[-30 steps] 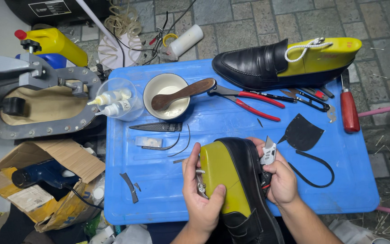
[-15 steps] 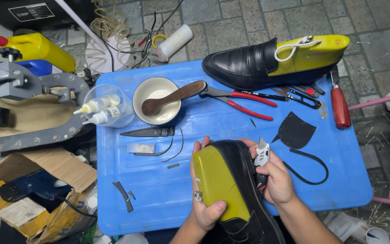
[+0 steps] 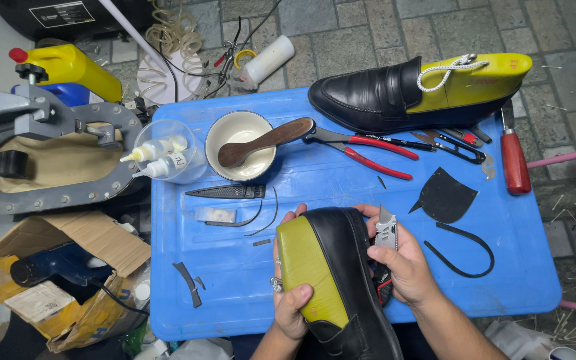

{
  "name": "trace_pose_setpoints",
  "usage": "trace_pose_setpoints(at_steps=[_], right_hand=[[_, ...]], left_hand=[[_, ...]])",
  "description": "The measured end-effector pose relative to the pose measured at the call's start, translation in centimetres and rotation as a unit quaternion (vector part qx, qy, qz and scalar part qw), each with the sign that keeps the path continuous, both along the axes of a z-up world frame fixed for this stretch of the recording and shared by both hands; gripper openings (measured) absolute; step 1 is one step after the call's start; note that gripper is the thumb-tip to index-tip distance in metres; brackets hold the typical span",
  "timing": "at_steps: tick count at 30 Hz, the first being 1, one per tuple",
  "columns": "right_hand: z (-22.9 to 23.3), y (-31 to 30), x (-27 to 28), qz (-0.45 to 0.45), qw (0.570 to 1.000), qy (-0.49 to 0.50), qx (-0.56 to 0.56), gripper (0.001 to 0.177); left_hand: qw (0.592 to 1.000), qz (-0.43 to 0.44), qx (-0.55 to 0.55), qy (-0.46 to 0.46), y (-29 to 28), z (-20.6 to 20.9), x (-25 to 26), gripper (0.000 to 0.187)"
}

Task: The person uses a utility knife to trim and shape the heel area of a black leather shoe mounted on a yellow shoe tree. They repeatedly scrape the heel edge, rotate the shoe to access different sides, and inspect the sole and heel during the process.

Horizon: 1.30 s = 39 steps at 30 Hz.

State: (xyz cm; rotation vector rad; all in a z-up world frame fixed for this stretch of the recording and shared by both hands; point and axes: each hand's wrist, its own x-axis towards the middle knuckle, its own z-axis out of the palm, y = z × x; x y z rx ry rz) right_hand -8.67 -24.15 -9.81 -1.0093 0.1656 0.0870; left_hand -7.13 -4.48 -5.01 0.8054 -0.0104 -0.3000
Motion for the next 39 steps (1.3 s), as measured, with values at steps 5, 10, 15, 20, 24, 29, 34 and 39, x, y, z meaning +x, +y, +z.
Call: trace_pose_setpoints(at_steps=[5, 10, 15, 20, 24, 29, 34, 39], right_hand=[[-0.1, 0.3, 1.0, -0.03, 0.998, 0.051, 0.005, 0.023], [0.5, 0.4, 1.2, -0.038, 0.993, 0.109, 0.01, 0.027], [1.0, -0.3, 0.2, 0.014, 0.999, 0.006, 0.034, 0.022], [0.8, -0.4, -0.3, 0.011, 0.999, 0.005, 0.052, 0.023], [1.2, -0.1, -0.4, -0.003, 0.999, -0.029, 0.044, 0.022], [1.4, 0.1, -0.5, -0.033, 0.996, -0.075, 0.033, 0.028], [1.8, 0.2, -0.3, -0.048, 0.993, -0.099, 0.042, 0.028], [1.9, 0.2, -0.3, -0.051, 0.993, -0.095, 0.045, 0.026]], left_hand=[[1.0, 0.011, -0.012, -0.006, -0.1, -0.3, -0.1, 0.109], [1.0, 0.013, -0.011, -0.006, -0.1, -0.3, -0.1, 0.109], [1.0, 0.023, -0.009, -0.006, -0.1, -0.2, -0.2, 0.107], [0.998, 0.02, -0.049, 0.016, 0.4, -0.7, 0.4, 0.101], [0.989, -0.045, -0.134, 0.042, 1.9, -1.3, 3.0, 0.099], [0.983, -0.155, -0.086, 0.047, 4.0, -3.0, 7.2, 0.097], [0.977, -0.205, -0.026, 0.05, 4.3, -4.6, 11.2, 0.086], [0.956, -0.161, 0.217, -0.112, 4.7, -3.5, 12.1, 0.066]])
